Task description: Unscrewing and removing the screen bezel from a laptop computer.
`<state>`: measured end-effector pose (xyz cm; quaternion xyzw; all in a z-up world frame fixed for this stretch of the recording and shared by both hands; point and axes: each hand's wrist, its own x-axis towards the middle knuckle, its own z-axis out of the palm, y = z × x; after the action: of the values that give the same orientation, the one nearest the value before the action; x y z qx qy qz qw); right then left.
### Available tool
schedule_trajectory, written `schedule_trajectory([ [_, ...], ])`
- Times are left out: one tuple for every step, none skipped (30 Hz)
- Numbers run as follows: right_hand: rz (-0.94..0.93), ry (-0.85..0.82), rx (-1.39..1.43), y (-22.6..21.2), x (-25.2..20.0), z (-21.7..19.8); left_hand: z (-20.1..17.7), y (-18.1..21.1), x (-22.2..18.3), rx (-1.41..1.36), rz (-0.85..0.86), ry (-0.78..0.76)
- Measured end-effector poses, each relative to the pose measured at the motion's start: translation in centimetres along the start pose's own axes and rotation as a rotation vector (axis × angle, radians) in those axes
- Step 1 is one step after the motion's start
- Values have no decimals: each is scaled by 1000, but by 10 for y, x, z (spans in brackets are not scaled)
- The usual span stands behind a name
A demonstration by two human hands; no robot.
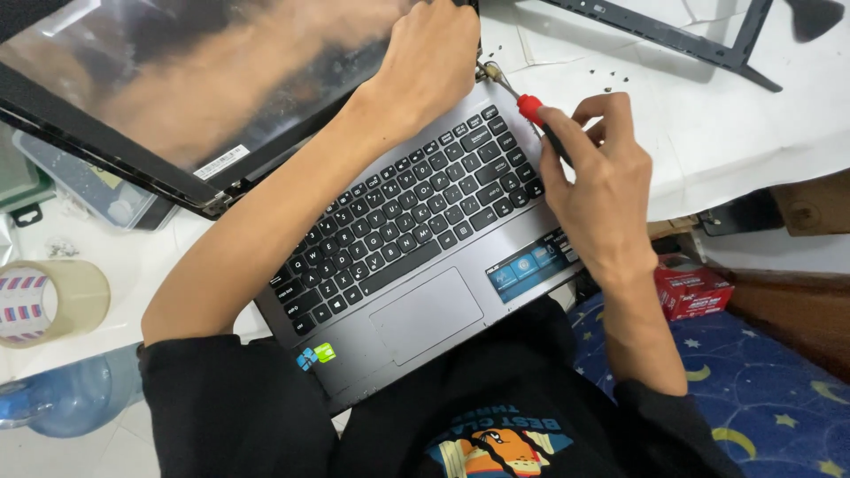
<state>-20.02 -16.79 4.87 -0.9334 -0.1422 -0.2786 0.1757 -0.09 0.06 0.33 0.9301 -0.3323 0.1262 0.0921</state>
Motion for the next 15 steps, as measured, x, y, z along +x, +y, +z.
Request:
schedule_trajectory([
  [23,9,16,-4,1,0,-1,-1,0,-5,-17,-37],
  [47,20,30,-7,1,0,-1,-1,0,-10,-33,-74],
  [48,24,26,-7,1,1,0,-1,0,-10,-28,-70],
  [128,28,63,-6,1,2,1,-1,0,-3,-37,-88],
  [208,33,100,-5,2,3,1,-2,0,5,-46,-106],
  [209,32,99,-11,5,0,-1,-1,-1,4,-46,-107],
  [253,-32,133,-16,9,-2,-2,-1,-1,-17,-50,-113],
  [298,-94,164,-21,13,-4,-4,0,1,-37,-51,-116],
  [301,-93,161,-23,11,2,-4,0,0,-39,-47,-116],
  [286,-78,72,-24,9,9,-4,0,-1,-35,-44,-101],
  [270,-64,-18,-26,7,15,-4,1,-1,-30,-41,-86],
  [270,-65,-18,-26,4,20,-2,0,-2,-31,-41,-86],
  [188,32,-191,-26,1,24,0,-1,-3,-33,-46,-67],
  [104,129,-364,-25,-2,29,3,-2,-3,-35,-50,-48],
  [104,129,-366,-23,1,28,1,-2,-3,-37,-50,-47],
])
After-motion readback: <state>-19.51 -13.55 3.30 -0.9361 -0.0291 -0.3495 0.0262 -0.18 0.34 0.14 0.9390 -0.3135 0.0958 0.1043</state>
